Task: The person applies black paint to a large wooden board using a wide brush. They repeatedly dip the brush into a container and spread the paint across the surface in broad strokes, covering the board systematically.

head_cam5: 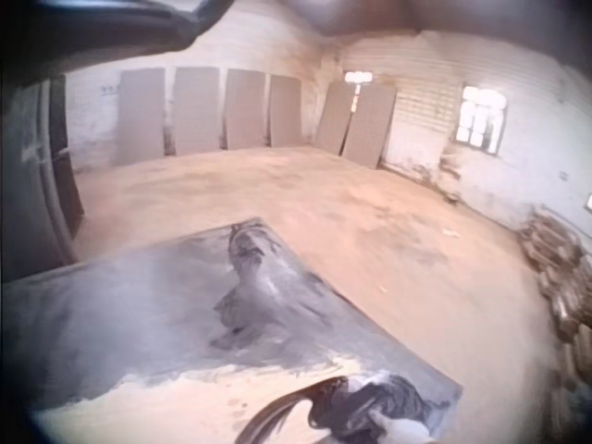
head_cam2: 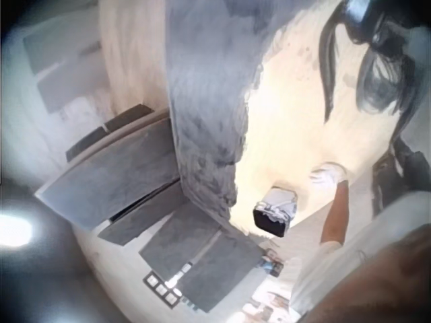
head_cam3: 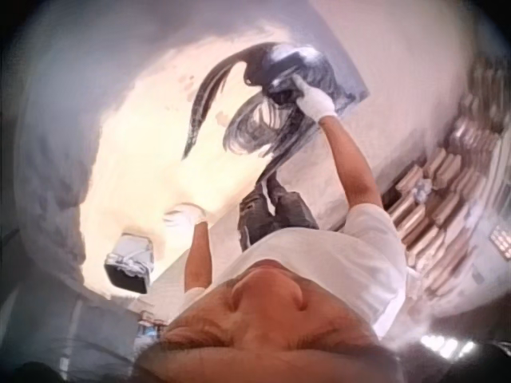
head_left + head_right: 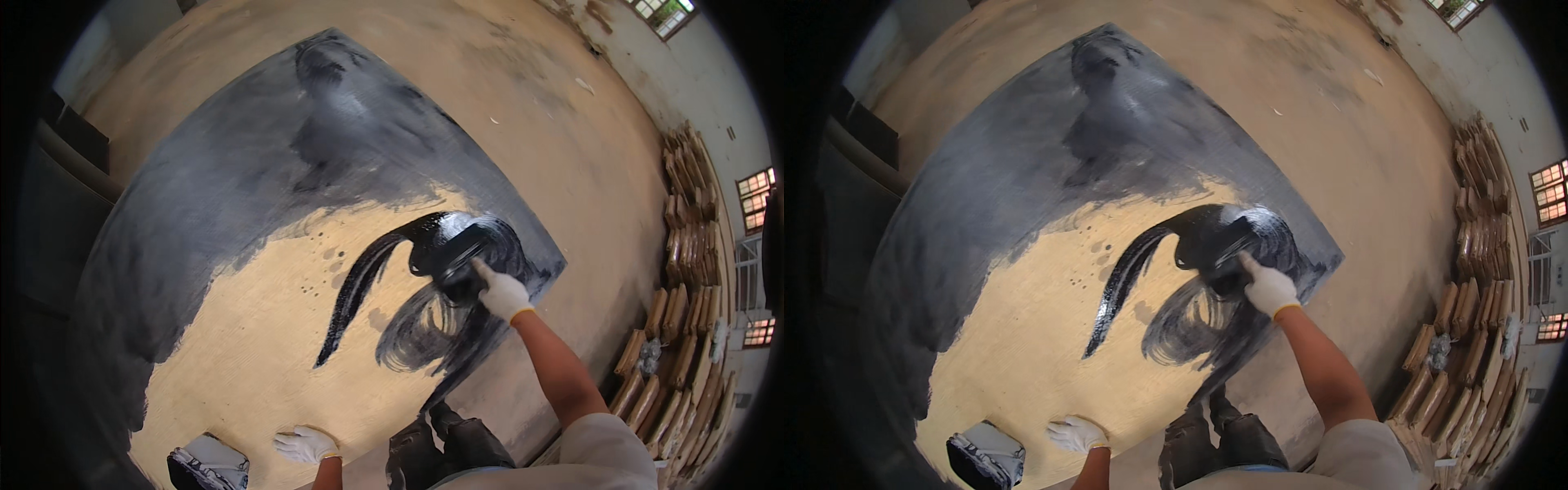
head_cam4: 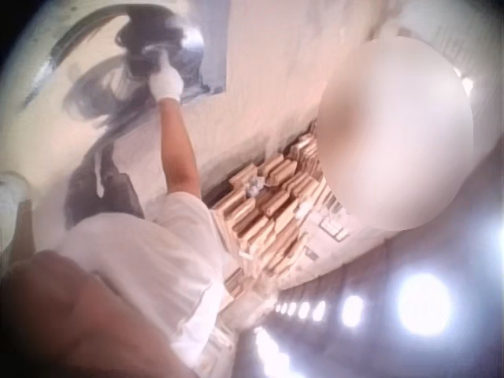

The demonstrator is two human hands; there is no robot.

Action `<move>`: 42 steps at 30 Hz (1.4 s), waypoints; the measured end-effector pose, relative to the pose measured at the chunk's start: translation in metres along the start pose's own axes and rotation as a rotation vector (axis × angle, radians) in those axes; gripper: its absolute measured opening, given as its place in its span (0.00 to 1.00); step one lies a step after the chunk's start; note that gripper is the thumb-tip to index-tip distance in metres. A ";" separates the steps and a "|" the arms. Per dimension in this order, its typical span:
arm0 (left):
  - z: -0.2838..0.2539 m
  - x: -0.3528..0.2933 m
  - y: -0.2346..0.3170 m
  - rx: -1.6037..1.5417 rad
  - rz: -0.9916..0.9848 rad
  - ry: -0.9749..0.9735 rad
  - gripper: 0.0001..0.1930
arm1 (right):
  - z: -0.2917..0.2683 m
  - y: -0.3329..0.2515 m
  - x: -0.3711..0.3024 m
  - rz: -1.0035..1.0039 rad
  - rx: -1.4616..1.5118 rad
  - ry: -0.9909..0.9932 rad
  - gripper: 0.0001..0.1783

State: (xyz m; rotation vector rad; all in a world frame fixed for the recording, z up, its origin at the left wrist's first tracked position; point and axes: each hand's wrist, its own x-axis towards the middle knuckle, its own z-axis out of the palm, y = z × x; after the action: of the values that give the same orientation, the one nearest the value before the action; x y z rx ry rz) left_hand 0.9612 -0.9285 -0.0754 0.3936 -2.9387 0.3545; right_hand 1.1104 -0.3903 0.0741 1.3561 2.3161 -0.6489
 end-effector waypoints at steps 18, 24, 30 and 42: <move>-0.011 0.004 0.003 -0.046 -0.001 -0.001 0.30 | -0.031 -0.079 0.087 -0.118 -0.055 -0.049 0.37; -0.012 -0.004 0.011 -0.051 0.013 -0.028 0.30 | -0.055 -0.029 0.110 -0.035 0.032 0.091 0.38; -0.011 -0.004 0.006 -0.074 0.003 0.034 0.31 | -0.018 0.036 0.010 -0.044 0.040 -0.015 0.41; -0.052 0.011 0.056 0.022 -0.246 -0.258 0.28 | -0.015 -0.024 0.075 -0.291 0.006 0.118 0.33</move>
State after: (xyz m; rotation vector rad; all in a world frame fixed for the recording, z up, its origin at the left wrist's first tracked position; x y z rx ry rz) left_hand 0.9417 -0.8652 -0.0358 0.8540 -3.0824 0.3248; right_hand 1.0528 -0.3395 0.0509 1.0953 2.6371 -0.6772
